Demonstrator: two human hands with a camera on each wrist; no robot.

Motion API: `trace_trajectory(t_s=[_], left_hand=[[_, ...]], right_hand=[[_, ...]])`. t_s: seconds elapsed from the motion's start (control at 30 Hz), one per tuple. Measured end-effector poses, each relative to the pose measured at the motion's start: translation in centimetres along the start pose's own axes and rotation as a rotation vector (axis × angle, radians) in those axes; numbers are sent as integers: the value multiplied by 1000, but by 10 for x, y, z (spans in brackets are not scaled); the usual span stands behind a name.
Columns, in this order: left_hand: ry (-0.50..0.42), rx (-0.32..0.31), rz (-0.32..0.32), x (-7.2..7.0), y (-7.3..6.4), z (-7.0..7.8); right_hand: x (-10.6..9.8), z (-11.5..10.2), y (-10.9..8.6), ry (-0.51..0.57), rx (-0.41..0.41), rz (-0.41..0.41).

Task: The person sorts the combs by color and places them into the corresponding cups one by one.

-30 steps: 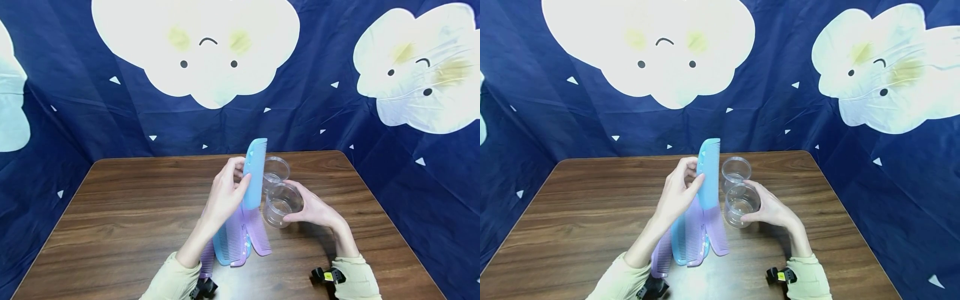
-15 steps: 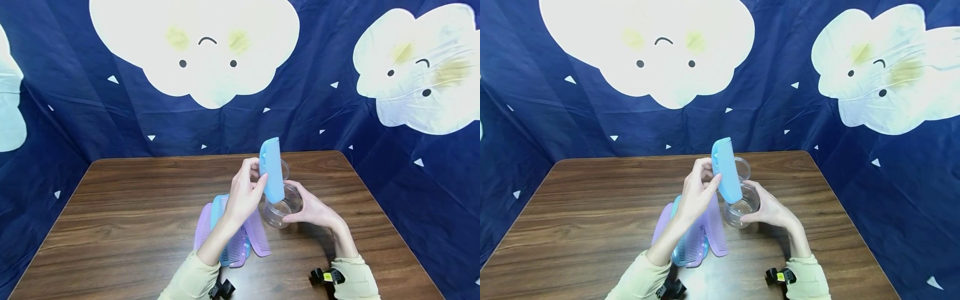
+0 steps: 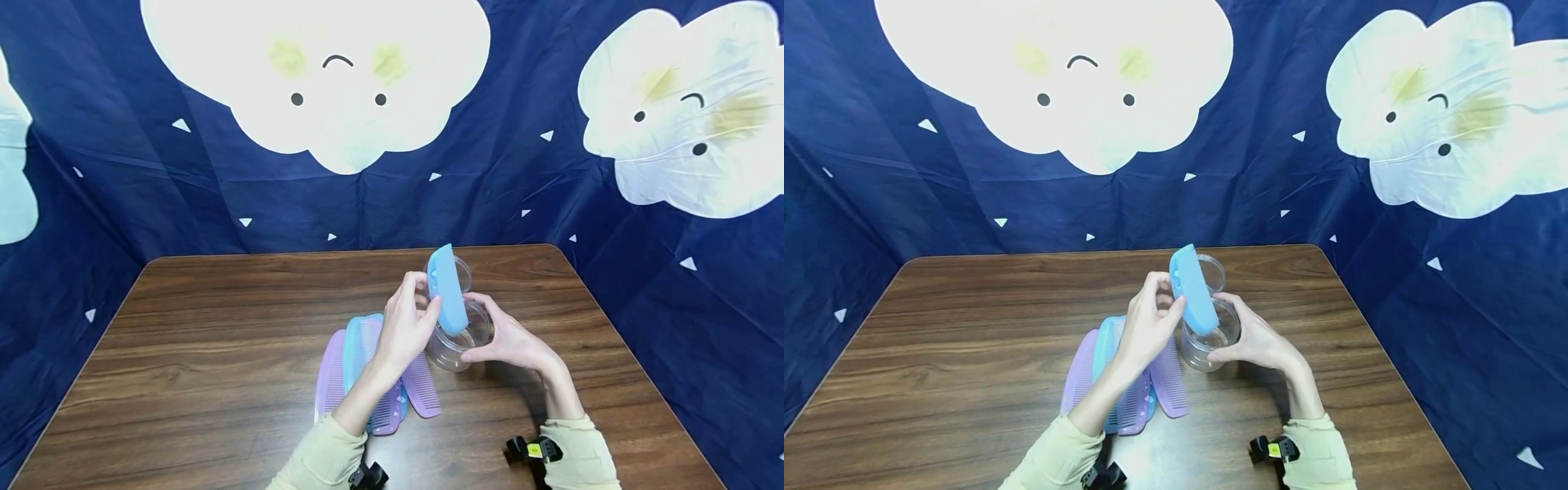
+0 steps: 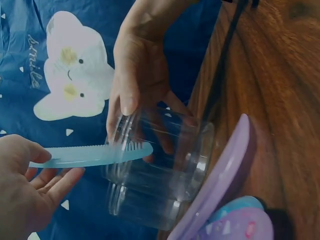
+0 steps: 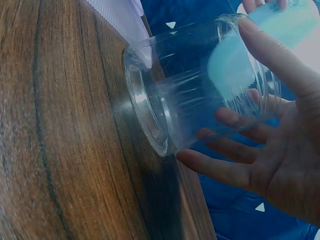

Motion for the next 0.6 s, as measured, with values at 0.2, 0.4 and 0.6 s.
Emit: trace_trajectory(t_s=[0.2,0.4,0.6], left_hand=[[-4,-8,-10,0,-4,-5],[-12,1,-12,0,-7,-9],[32,-14,47,-13,-10,-16]], right_hand=[[1,0,0,12,-2,0],[2,1,1,0,-4,6],[1,3,1,7,21,9]])
Point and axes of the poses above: each hand's wrist, its own y-axis towards the middle knuckle, its own x-axis out of the palm, z = x × y, the point moved 2 cm from there along y, towards the middle knuckle, and after that the axes turned 15 degrees about x, right-handed, at the moved point
